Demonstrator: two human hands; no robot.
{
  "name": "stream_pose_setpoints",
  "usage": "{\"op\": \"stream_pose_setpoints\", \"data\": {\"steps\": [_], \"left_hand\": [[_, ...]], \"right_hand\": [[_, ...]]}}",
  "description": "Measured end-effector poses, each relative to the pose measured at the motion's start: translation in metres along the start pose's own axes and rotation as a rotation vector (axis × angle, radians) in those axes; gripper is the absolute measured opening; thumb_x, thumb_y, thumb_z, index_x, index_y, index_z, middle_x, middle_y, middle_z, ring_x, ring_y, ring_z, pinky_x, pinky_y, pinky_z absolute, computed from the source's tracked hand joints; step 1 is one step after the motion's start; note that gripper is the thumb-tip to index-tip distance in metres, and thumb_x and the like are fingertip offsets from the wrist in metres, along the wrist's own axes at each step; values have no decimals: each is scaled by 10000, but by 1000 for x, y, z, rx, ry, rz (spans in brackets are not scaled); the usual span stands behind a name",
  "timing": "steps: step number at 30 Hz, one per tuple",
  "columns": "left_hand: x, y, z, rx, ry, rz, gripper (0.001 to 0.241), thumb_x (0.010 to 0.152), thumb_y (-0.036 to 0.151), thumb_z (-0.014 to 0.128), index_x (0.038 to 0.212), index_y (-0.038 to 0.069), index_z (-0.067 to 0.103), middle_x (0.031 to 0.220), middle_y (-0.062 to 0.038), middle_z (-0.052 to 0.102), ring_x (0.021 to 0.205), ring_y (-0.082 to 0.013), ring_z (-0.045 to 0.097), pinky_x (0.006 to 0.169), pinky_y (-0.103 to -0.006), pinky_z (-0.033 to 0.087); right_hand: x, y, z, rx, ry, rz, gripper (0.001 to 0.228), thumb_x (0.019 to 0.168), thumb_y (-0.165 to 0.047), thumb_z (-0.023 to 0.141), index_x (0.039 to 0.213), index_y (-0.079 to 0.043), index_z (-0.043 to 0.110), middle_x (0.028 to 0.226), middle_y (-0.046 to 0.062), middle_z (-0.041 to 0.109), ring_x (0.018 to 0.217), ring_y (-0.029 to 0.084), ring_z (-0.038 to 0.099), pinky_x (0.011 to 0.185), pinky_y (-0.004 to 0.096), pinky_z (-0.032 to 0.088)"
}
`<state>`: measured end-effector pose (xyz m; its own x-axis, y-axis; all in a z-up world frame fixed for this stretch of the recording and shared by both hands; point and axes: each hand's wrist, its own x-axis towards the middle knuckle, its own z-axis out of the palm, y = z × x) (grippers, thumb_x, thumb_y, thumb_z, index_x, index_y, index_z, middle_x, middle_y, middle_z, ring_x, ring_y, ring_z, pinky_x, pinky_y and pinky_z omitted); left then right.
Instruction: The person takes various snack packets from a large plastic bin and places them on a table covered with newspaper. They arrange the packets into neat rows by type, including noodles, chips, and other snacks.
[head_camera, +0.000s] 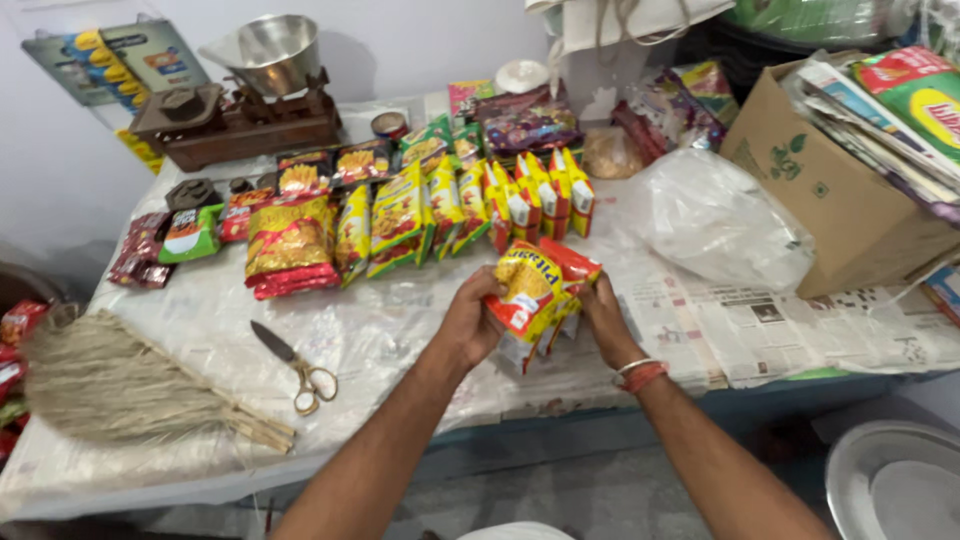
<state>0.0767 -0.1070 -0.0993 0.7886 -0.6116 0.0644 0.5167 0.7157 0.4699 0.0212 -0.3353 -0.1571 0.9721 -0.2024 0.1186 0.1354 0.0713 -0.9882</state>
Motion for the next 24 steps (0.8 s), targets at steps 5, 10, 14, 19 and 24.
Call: {"op": "stream_pose_setpoints", "data": {"steps": [5, 10, 14, 19, 24], "left_hand": [[20, 4, 17, 86, 45, -130, 486, 733, 12, 520, 1213, 43, 590, 1190, -114, 674, 1123, -268, 663, 1041, -451, 519], [21, 20, -2, 172, 72, -126, 440, 786, 6, 561, 1226, 28, 561, 1188, -146, 657, 1107, -292, 670, 1006, -483, 541], [-13, 33, -41, 320, 219, -18, 464, 791, -79, 555, 1231, 67, 543, 1171, -153, 654, 1065, -291, 684, 942, -454, 570], [-69, 19, -54, 1110, 604, 218, 493, 798, -45, 620, 1247, 153, 575, 1118, -146, 617, 974, -274, 623, 827, -434, 538], [-93, -15, -30, 1892, 960, 811, 439, 734, 2, 704, 1146, 45, 558, 1092, -204, 528, 1057, -406, 550, 889, -526, 477]], "right_hand": [[13, -2, -5, 199, 164, 274, 637, 959, -576, 489, 1442, -160, 460, 1257, 43, 622, 1026, 183, 611, 841, 332, 501], [18, -5, -4, 146, 93, 246, 618, 1069, -543, 475, 1379, -32, 633, 1096, 97, 659, 866, 200, 570, 697, 354, 393], [28, 9, 6, -13, 162, 94, 541, 985, -433, 576, 1329, -16, 568, 1220, 80, 701, 1104, 166, 659, 943, 322, 518], [24, 19, 20, -171, 169, 4, 575, 989, -431, 602, 1357, 3, 511, 1224, 121, 697, 1124, 209, 658, 968, 342, 512], [11, 3, 31, -386, 185, -51, 605, 982, -465, 595, 1364, -4, 508, 1253, 158, 687, 1170, 249, 659, 995, 369, 485]]}}
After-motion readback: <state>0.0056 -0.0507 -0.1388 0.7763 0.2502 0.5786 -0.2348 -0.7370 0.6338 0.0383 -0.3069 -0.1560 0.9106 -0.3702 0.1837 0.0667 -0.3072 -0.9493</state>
